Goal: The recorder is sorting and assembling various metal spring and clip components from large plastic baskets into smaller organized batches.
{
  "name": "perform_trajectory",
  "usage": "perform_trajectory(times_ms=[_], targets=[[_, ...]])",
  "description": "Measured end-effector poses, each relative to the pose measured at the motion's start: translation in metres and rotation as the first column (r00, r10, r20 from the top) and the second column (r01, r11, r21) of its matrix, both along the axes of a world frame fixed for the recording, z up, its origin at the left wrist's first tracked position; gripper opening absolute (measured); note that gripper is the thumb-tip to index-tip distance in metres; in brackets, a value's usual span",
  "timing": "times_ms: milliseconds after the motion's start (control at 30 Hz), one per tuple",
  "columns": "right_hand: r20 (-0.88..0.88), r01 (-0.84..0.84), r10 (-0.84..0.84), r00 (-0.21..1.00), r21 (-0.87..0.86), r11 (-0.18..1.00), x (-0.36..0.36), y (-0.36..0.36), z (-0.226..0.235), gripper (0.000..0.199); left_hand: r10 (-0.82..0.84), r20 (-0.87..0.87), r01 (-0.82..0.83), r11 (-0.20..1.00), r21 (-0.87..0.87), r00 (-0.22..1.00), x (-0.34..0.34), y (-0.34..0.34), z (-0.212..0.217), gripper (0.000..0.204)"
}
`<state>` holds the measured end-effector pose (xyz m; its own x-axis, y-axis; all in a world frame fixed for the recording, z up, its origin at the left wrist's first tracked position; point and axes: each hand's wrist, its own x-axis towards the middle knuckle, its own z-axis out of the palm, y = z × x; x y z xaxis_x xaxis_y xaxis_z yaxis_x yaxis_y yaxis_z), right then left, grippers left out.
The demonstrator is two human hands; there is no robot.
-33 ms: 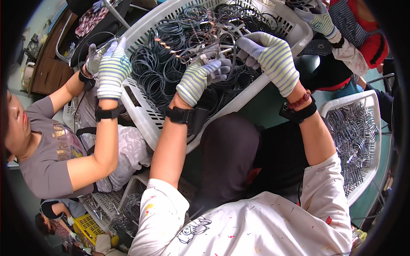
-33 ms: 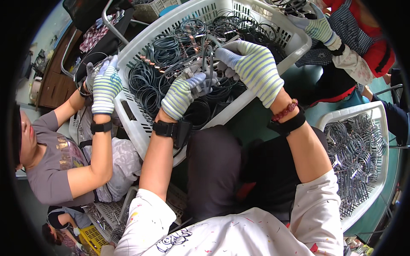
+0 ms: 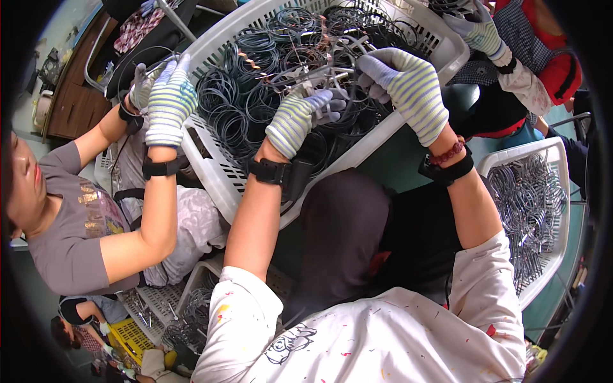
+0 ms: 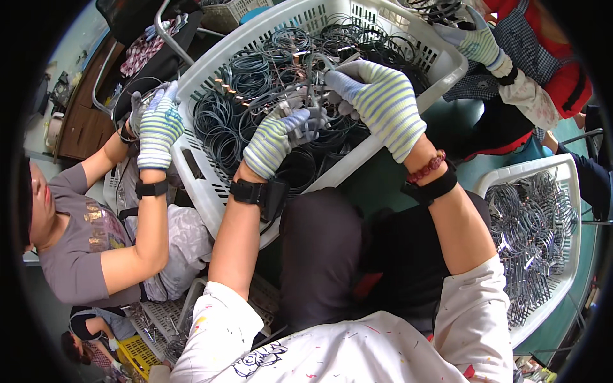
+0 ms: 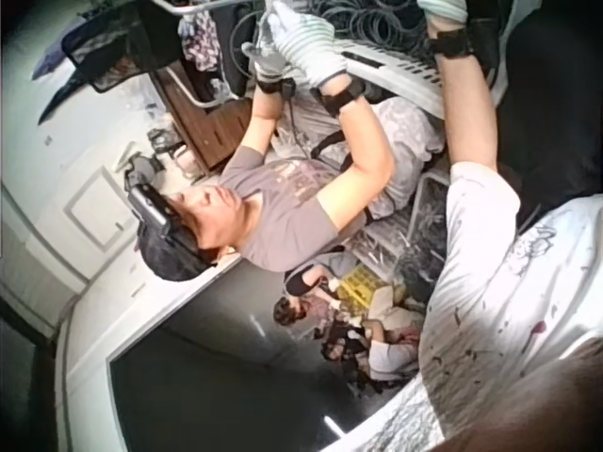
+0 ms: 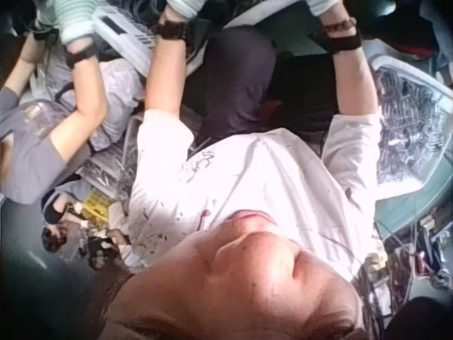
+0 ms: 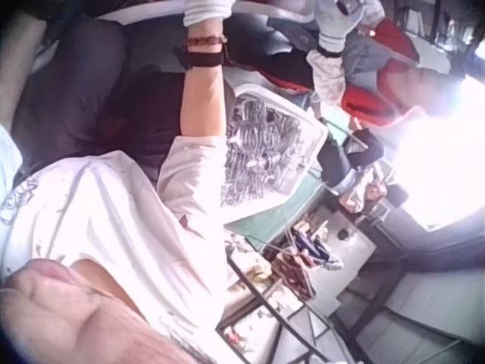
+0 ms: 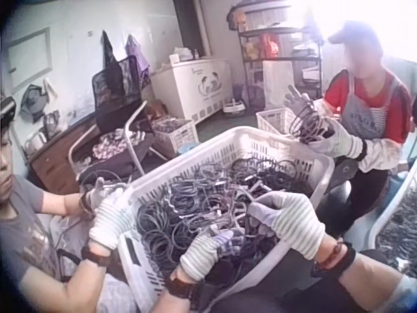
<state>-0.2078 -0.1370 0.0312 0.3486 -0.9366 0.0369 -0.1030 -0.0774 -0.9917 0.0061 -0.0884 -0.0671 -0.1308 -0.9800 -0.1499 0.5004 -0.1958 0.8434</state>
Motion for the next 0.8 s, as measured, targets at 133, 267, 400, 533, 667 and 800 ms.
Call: perform_trajectory(times_ms=[133, 267, 400, 533, 667, 800], targets=[[0.066, 0.099, -0.098, 0.993, -0.004, 0.995, -0.002, -0.002, -0.005, 0.024, 0.037, 0.230, -0.051, 0.997, 0.056, 0.973, -0.002, 0.005, 0.001, 0.038], [0.163, 0.273, -0.271, 0.949, 0.010, 0.962, -0.023, -0.032, -0.012, 0.023, 0.267, 0.345, -0.248, 0.964, -0.098, 0.900, -0.001, 0.003, -0.004, 0.041], [0.303, 0.226, -0.237, 0.923, 0.072, 0.971, -0.042, -0.046, -0.013, 0.026, 0.383, 0.427, -0.330, 0.924, -0.196, 0.819, 0.000, -0.003, -0.003, 0.035], [0.245, 0.199, -0.188, 0.951, -0.021, 0.980, -0.029, -0.041, -0.012, 0.029, 0.491, 0.505, -0.267, 0.851, -0.452, 0.709, 0.003, -0.006, -0.017, 0.039], [0.289, 0.276, -0.260, 0.921, -0.017, 0.961, -0.040, -0.046, -0.002, 0.031, 0.492, 0.522, -0.315, 0.864, -0.393, 0.697, 0.002, -0.002, -0.004, 0.038], [0.180, 0.282, -0.276, 0.944, -0.011, 0.959, -0.049, -0.050, -0.007, 0.034, 0.415, 0.512, -0.277, 0.904, -0.324, 0.752, -0.003, -0.004, -0.001, 0.035]])
